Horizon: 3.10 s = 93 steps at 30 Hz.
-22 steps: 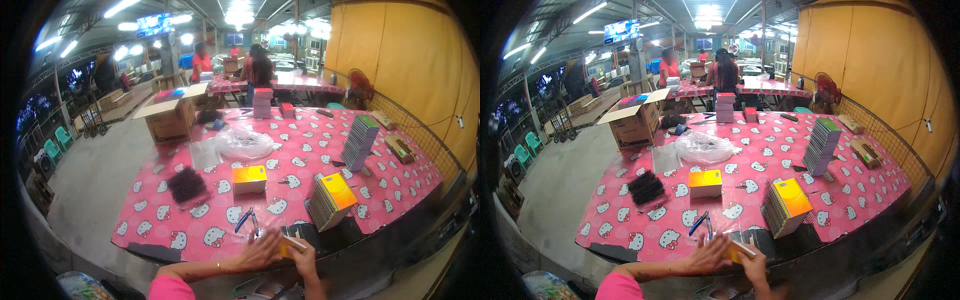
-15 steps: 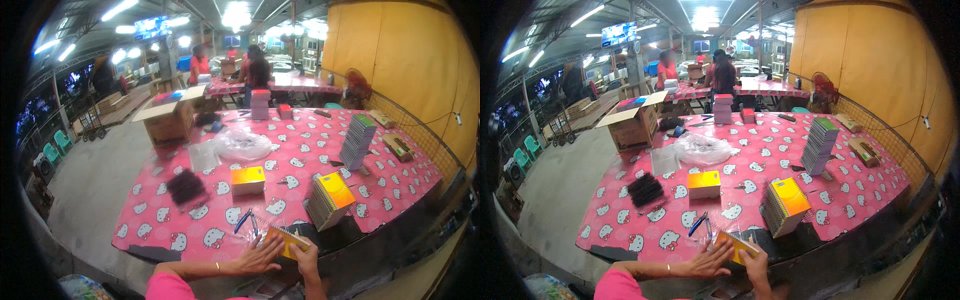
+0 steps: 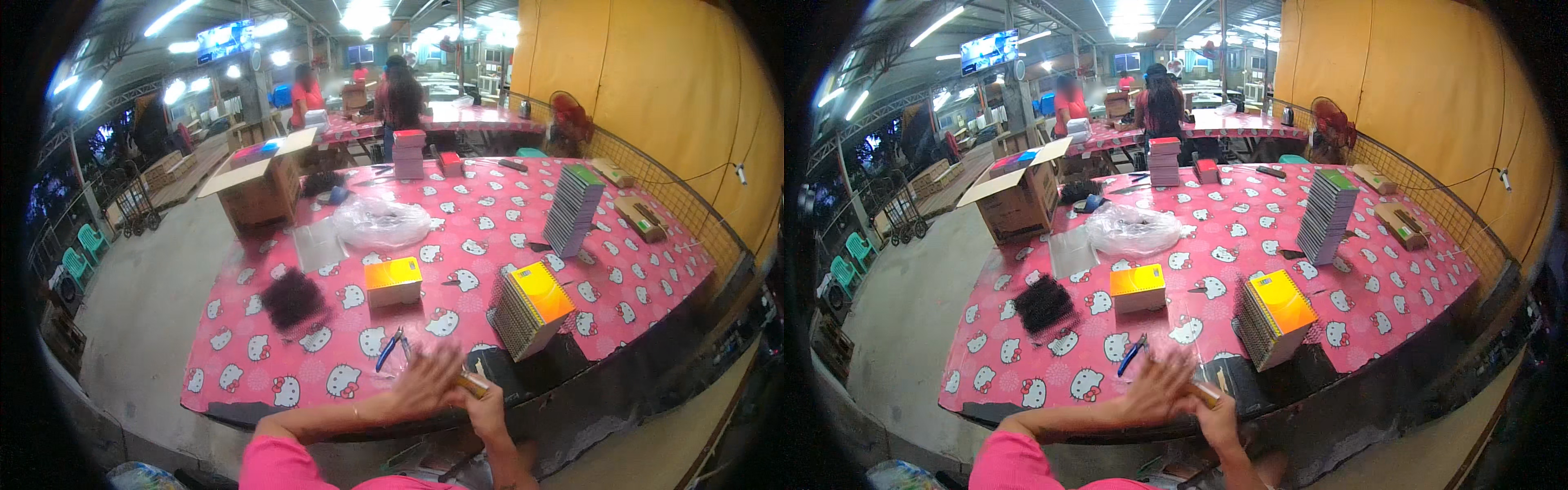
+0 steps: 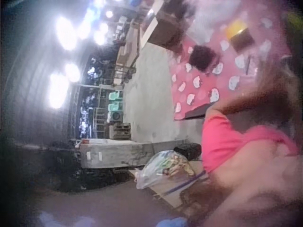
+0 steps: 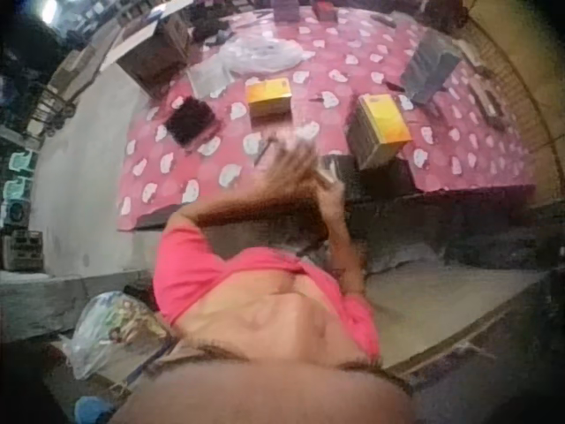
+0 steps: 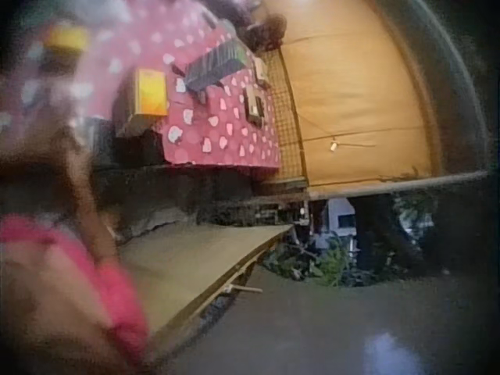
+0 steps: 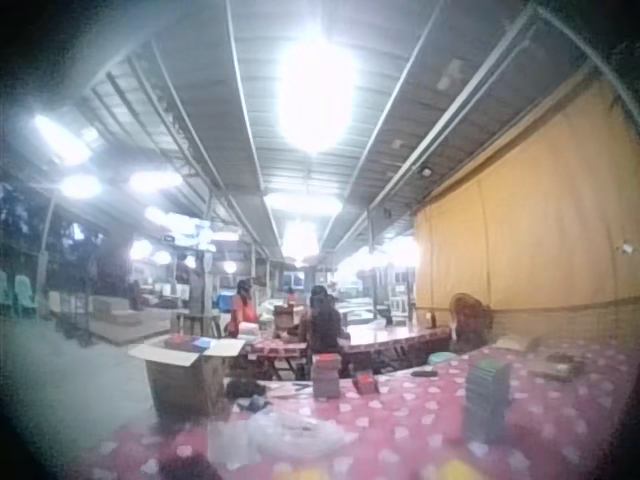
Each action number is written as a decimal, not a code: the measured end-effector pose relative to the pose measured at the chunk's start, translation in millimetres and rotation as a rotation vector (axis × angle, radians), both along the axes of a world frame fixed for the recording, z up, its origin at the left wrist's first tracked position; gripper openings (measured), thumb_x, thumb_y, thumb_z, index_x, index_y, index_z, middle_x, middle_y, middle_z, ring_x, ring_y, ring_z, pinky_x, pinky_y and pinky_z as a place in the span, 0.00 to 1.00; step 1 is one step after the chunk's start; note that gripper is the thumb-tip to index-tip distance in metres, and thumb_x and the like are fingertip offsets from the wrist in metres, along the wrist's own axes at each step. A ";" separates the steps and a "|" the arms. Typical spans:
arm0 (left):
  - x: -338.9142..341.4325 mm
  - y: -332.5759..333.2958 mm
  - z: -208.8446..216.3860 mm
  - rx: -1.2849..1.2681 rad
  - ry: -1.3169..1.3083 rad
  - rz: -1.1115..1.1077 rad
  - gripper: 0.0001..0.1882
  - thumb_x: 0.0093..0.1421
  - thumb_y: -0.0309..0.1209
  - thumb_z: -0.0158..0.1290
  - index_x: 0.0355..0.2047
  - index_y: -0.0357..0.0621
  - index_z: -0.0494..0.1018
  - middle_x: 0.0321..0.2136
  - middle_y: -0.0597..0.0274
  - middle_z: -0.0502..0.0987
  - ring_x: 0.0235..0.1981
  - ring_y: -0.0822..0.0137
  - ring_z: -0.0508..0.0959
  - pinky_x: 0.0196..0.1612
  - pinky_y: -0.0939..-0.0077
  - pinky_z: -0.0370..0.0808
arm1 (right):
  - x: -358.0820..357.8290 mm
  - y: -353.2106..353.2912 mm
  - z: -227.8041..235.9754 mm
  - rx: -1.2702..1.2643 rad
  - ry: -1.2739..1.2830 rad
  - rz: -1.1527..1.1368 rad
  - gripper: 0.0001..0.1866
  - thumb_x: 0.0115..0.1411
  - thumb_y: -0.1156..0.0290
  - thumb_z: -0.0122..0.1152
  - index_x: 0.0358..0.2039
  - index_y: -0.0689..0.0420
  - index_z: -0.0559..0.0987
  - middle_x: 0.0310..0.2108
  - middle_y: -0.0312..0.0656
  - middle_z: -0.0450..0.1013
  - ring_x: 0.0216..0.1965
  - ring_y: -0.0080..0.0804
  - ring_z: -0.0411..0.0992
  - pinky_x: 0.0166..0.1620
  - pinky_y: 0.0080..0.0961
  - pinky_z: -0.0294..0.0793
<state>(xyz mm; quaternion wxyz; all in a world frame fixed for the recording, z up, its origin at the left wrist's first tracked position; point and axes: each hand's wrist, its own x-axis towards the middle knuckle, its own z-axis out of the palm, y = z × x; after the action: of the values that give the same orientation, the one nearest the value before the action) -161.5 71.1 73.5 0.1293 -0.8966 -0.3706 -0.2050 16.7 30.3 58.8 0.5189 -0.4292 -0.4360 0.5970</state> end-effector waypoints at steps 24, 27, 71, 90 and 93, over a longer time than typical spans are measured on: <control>30.4 -31.8 12.8 -0.797 -0.906 -0.337 0.36 0.65 0.40 0.57 0.67 0.34 0.58 0.62 0.40 0.64 0.66 0.51 0.63 0.67 0.60 0.59 | -3.4 -26.6 36.5 0.519 -0.516 -0.189 0.38 0.55 0.73 0.69 0.67 0.57 0.65 0.66 0.60 0.57 0.68 0.56 0.57 0.67 0.44 0.59; 8.0 -25.6 -2.4 -1.222 -1.182 -0.031 0.18 0.66 0.25 0.46 0.56 0.35 0.70 0.46 0.59 0.78 0.52 0.70 0.74 0.56 0.70 0.72 | 2.4 -31.3 46.6 0.577 -0.850 -0.189 0.39 0.50 0.69 0.73 0.64 0.53 0.69 0.64 0.57 0.53 0.66 0.55 0.55 0.66 0.47 0.56; -56.7 -0.3 -55.5 -1.593 -1.920 -0.248 0.20 0.71 0.39 0.50 0.56 0.40 0.66 0.47 0.58 0.78 0.47 0.65 0.79 0.49 0.68 0.78 | 2.3 34.9 35.4 0.837 -1.225 -0.071 0.10 0.57 0.67 0.68 0.39 0.54 0.81 0.31 0.40 0.79 0.33 0.39 0.78 0.36 0.36 0.74; -43.2 -12.9 -11.2 -1.885 -1.506 -0.048 0.24 0.73 0.47 0.43 0.56 0.39 0.66 0.45 0.48 0.79 0.44 0.54 0.82 0.46 0.59 0.80 | -6.9 45.8 28.0 0.741 -1.245 -0.158 0.10 0.59 0.64 0.65 0.39 0.53 0.82 0.31 0.40 0.79 0.33 0.40 0.78 0.37 0.38 0.74; -45.9 -11.3 -15.9 -1.929 -1.518 -0.039 0.24 0.72 0.46 0.44 0.57 0.38 0.65 0.45 0.47 0.79 0.43 0.54 0.82 0.46 0.59 0.80 | -7.4 45.5 29.3 0.769 -1.227 -0.172 0.08 0.59 0.67 0.66 0.38 0.54 0.82 0.30 0.40 0.79 0.31 0.40 0.78 0.35 0.38 0.74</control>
<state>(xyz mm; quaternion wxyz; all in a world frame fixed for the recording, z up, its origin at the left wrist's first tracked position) -207.4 59.8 57.6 -0.8388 -0.2836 -0.3382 -0.3187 9.3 75.8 88.1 0.3400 -0.5068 -0.7921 0.0107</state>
